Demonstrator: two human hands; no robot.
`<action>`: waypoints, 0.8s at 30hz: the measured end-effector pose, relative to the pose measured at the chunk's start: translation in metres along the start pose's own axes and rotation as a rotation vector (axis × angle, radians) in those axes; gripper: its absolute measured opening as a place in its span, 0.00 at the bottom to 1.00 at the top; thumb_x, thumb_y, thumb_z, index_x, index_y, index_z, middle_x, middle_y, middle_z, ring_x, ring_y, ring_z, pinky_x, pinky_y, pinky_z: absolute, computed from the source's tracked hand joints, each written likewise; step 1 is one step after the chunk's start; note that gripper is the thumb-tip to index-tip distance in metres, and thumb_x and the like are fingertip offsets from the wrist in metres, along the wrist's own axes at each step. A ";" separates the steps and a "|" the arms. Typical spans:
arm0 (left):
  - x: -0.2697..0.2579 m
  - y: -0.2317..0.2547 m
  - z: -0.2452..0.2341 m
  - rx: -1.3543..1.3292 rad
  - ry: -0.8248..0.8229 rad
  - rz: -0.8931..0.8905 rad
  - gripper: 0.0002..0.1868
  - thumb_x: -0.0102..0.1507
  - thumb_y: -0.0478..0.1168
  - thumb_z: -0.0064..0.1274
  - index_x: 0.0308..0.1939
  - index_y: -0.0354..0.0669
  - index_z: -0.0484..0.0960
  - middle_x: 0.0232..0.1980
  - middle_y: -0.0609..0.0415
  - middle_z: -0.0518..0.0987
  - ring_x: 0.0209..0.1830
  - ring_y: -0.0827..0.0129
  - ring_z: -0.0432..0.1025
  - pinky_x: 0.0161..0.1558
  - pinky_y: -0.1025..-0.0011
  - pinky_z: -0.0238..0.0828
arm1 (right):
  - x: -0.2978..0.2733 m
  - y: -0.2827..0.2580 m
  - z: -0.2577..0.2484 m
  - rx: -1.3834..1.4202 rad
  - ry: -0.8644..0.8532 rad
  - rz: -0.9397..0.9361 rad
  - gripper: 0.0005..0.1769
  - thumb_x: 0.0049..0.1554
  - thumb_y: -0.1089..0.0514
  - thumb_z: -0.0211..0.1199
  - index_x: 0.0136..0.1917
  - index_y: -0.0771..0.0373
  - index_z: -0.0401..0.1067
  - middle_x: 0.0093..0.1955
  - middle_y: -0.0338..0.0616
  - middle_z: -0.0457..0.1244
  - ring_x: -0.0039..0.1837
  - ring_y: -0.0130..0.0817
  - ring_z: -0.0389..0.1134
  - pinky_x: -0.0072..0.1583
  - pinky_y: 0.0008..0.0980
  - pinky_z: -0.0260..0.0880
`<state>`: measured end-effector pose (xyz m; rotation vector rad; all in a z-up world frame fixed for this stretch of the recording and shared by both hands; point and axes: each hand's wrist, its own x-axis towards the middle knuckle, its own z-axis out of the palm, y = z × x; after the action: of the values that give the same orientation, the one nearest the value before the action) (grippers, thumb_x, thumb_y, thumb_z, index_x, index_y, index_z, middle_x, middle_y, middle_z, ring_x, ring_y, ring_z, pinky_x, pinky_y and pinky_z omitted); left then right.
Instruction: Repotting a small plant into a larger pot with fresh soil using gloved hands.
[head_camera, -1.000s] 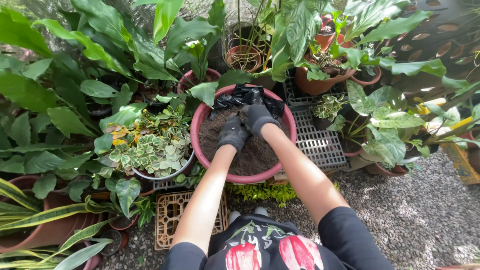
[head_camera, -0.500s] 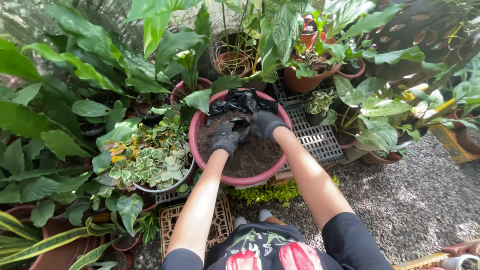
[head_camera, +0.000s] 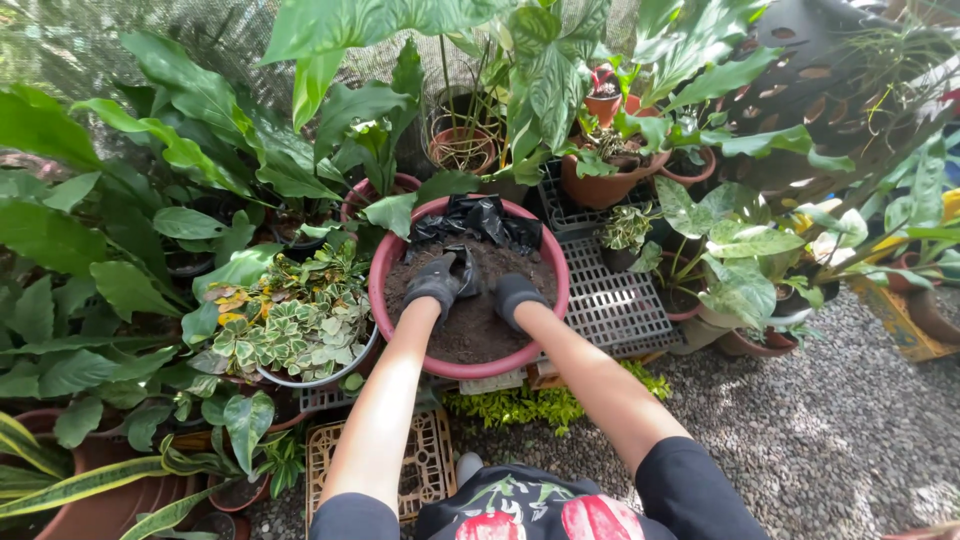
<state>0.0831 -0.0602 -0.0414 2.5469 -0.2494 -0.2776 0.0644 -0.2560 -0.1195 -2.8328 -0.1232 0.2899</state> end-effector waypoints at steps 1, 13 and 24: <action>-0.002 0.000 0.001 0.000 0.006 -0.005 0.26 0.63 0.49 0.53 0.67 0.55 0.76 0.69 0.44 0.74 0.68 0.48 0.69 0.67 0.55 0.66 | 0.011 0.009 -0.001 -0.001 0.000 -0.007 0.12 0.55 0.54 0.66 0.52 0.57 0.81 0.56 0.58 0.69 0.59 0.56 0.70 0.61 0.47 0.71; -0.019 0.028 -0.007 -0.154 0.060 -0.190 0.32 0.55 0.52 0.63 0.65 0.61 0.77 0.64 0.46 0.77 0.65 0.49 0.71 0.64 0.57 0.69 | 0.059 -0.048 -0.078 1.078 -0.081 -0.352 0.15 0.53 0.61 0.70 0.54 0.65 0.79 0.52 0.52 0.73 0.52 0.37 0.73 0.55 0.36 0.76; -0.035 0.001 -0.001 -0.365 0.133 0.055 0.37 0.47 0.50 0.67 0.61 0.53 0.78 0.60 0.47 0.82 0.60 0.52 0.77 0.60 0.60 0.73 | 0.067 -0.016 -0.089 -0.003 0.172 -0.374 0.17 0.53 0.52 0.61 0.56 0.54 0.77 0.54 0.51 0.70 0.55 0.54 0.71 0.55 0.47 0.72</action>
<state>0.0491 -0.0525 -0.0346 2.1830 -0.1966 -0.1180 0.1478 -0.2581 -0.0434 -2.7486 -0.6055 -0.0352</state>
